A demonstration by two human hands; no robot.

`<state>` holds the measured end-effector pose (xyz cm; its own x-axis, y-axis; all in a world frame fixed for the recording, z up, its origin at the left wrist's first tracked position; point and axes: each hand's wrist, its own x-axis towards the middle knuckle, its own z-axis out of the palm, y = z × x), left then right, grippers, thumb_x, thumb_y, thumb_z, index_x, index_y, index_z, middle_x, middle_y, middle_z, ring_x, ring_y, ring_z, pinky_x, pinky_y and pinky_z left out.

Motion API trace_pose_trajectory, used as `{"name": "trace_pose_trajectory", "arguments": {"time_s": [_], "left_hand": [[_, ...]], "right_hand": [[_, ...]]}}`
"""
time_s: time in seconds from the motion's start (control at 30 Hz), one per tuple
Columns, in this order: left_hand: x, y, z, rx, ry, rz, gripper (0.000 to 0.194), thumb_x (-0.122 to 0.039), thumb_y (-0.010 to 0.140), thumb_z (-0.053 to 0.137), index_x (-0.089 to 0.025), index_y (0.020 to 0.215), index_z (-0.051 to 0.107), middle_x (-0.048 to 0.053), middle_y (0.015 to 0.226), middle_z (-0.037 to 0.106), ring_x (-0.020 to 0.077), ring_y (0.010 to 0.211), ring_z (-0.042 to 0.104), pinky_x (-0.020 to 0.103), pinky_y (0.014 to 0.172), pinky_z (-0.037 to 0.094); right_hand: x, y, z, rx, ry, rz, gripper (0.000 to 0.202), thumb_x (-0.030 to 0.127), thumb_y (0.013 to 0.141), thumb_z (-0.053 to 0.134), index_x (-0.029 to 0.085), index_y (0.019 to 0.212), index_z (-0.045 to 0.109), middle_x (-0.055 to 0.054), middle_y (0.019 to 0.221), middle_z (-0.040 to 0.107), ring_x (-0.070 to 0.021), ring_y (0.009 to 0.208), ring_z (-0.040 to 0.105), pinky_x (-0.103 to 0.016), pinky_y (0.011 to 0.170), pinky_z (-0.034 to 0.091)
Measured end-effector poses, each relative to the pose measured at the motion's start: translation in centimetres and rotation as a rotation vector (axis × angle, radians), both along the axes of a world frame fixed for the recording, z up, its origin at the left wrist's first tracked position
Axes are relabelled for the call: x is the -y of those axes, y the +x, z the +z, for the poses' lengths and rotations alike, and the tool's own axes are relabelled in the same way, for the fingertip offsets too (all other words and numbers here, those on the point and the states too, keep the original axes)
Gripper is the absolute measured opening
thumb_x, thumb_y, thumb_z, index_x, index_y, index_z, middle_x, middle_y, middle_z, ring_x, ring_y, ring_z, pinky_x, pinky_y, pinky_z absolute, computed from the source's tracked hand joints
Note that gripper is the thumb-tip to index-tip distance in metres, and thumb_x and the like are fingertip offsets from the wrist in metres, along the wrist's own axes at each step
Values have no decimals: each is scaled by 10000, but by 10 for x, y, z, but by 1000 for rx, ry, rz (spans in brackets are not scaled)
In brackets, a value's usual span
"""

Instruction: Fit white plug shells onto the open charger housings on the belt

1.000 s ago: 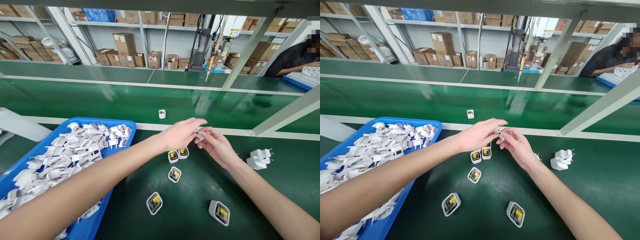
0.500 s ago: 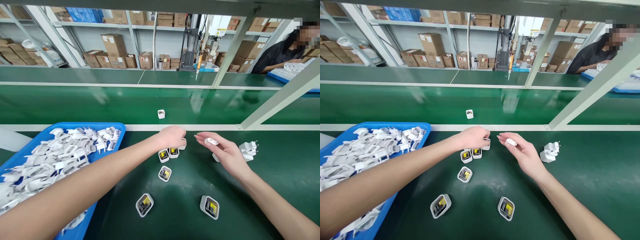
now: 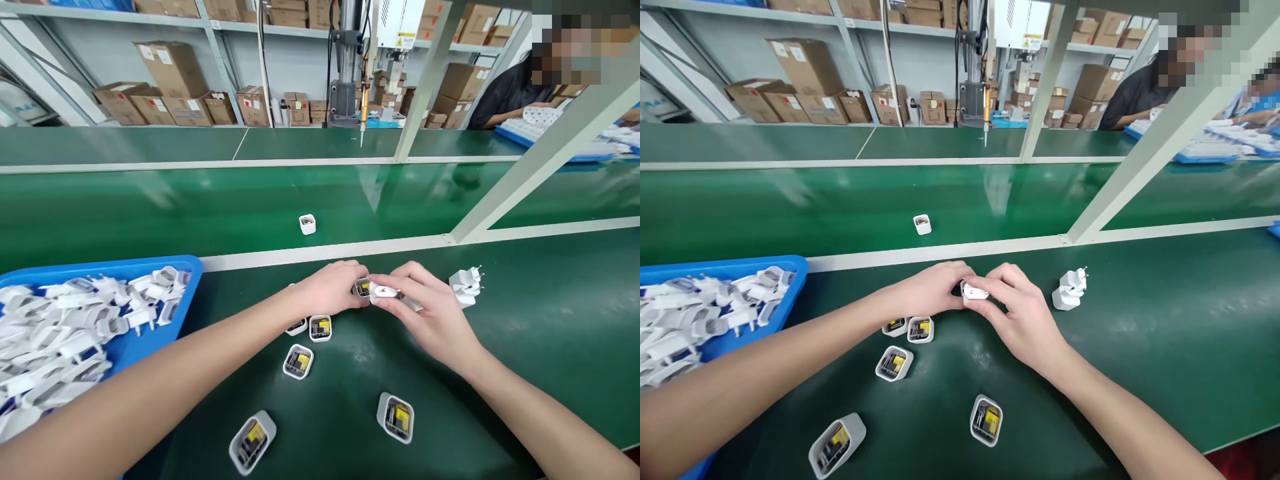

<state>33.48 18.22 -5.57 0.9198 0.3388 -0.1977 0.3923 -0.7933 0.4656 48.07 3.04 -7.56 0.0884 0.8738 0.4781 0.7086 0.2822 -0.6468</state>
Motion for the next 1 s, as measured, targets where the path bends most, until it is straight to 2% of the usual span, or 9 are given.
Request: {"name": "trace_pose_trajectory", "arguments": {"time_s": [0.07, 0.17, 0.37, 0.5, 0.77, 1.0], "left_hand": [[2, 0, -9, 8, 28, 10, 222, -324, 796, 665, -199, 980, 654, 53, 1010, 706, 242, 961, 662, 294, 741, 469], [10, -5, -15, 11, 36, -1, 159, -319, 771, 677, -208, 885, 665, 49, 924, 721, 255, 904, 677, 309, 713, 460], [20, -18, -19, -10, 34, 33, 136, -315, 729, 700, -226, 802, 626, 34, 893, 729, 262, 885, 681, 309, 647, 441], [19, -18, -21, 2, 36, 33, 155, -301, 708, 698, -227, 720, 562, 17, 776, 693, 247, 791, 668, 311, 592, 404], [17, -19, -21, 45, 46, 1, 161, -285, 714, 689, -222, 692, 543, 10, 738, 674, 238, 747, 665, 324, 575, 386], [15, -19, -24, 62, 45, -26, 152, -286, 723, 695, -219, 701, 560, 7, 754, 679, 233, 765, 650, 327, 635, 411]], "right_hand": [[-2, -1, -3, 86, -19, 10, 223, 275, 1008, 576, 268, 1208, 674, -54, 961, 637, -201, 880, 601, -365, 760, 533], [-3, -6, -9, 186, -51, 31, 170, 264, 1027, 536, 240, 1136, 664, -58, 945, 670, -201, 842, 594, -369, 742, 514], [-4, -14, -16, 329, -155, 61, 130, 235, 1020, 529, 216, 1051, 654, -70, 1002, 660, -214, 887, 576, -370, 735, 516], [-7, -16, -14, 310, -198, 79, 123, 230, 1026, 513, 212, 1032, 635, -68, 980, 658, -213, 875, 577, -372, 731, 510], [-9, -15, -11, 244, -171, 127, 104, 211, 1019, 532, 222, 1010, 634, -56, 966, 673, -199, 865, 590, -351, 736, 504], [-10, -18, -13, 313, -232, 124, 152, 167, 1021, 482, 215, 942, 604, -52, 906, 648, -197, 839, 568, -333, 717, 472]]}}
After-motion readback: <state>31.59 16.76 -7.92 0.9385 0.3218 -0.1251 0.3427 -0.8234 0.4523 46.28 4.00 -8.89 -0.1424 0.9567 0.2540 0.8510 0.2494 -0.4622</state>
